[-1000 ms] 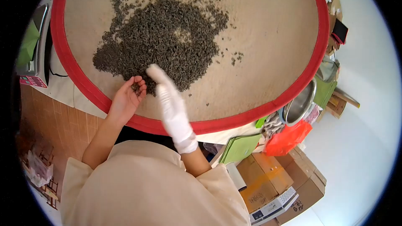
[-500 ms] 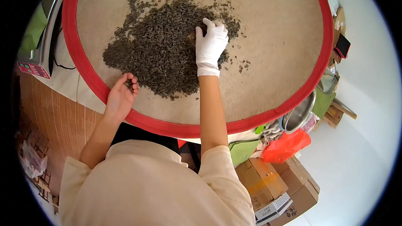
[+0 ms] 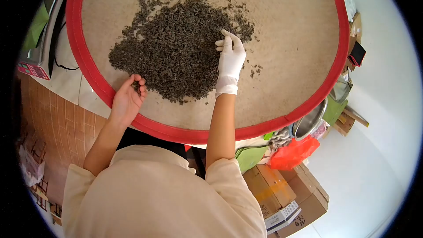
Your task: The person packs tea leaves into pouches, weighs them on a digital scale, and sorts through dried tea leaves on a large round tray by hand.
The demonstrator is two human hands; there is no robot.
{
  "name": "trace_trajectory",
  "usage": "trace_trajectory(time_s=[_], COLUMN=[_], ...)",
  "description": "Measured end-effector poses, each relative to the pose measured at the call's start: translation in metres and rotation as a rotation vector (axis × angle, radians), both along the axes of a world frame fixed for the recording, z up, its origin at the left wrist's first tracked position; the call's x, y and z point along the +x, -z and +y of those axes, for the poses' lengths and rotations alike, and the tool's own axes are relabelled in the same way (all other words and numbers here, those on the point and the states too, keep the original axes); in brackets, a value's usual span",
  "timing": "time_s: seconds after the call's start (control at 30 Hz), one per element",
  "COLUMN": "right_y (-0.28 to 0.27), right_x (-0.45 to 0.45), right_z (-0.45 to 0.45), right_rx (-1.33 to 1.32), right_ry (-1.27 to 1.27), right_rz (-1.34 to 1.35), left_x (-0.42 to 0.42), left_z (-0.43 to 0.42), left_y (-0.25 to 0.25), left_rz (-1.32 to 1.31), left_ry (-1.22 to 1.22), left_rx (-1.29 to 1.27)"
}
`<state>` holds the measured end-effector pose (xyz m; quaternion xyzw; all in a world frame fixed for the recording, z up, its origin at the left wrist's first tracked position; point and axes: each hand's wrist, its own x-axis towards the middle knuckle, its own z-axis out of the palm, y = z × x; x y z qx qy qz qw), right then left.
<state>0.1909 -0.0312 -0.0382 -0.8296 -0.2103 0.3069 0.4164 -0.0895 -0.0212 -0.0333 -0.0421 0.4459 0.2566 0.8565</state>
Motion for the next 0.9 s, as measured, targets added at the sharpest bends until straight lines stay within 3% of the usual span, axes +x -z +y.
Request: trace_trajectory(time_s=[0.03,0.13,0.23,0.27,0.3,0.37,0.4,0.57,0.7,0.77,0.8,0.83,0.9], right_y=[-0.003,-0.004,-0.017,-0.008,0.000,0.007,0.009,0.027,0.026,0.013,0.010,0.003,-0.020], right_x=[0.000,0.007,-0.004,-0.001,0.003,0.010,0.009,-0.008,-0.013,-0.019,-0.021,-0.022,-0.028], right_z=[0.002,0.004,0.011,0.008,0.005,0.003,0.003,0.003,0.005,0.004,0.002,-0.001,0.001], right_rx=[-0.002,0.268,0.264,0.207,0.207,-0.003,-0.027,-0.174,-0.116,-0.055,0.040,0.039,0.126], right_ry=[0.002,-0.090,-0.018,0.007,0.008,-0.336,-0.366,-0.518,-0.407,-0.226,-0.186,-0.185,-0.064], right_rz=[0.001,0.552,0.503,0.298,0.299,-0.663,-0.611,-0.874,-0.747,-0.268,-0.089,-0.091,0.375], left_x=[0.000,-0.002,-0.001,-0.001,-0.001,0.000,0.000,0.001,0.002,0.001,0.001,0.001,0.002], left_z=[0.000,0.000,0.000,0.000,0.000,0.000,0.001,0.000,0.003,0.003,0.003,0.003,0.002], left_y=[0.001,0.002,0.002,0.001,0.001,0.001,0.001,0.003,0.000,0.000,0.000,0.000,0.001], left_rz=[0.001,-0.004,-0.003,0.004,0.010,0.010,0.010,0.011,0.035,0.039,0.039,0.037,0.044], left_ry=[0.002,0.007,0.016,0.016,0.015,0.016,0.016,0.011,0.017,0.018,0.022,0.023,0.023], left_rx=[-0.002,0.009,0.013,0.012,0.011,0.014,0.018,0.003,0.003,0.008,0.011,0.009,0.007])
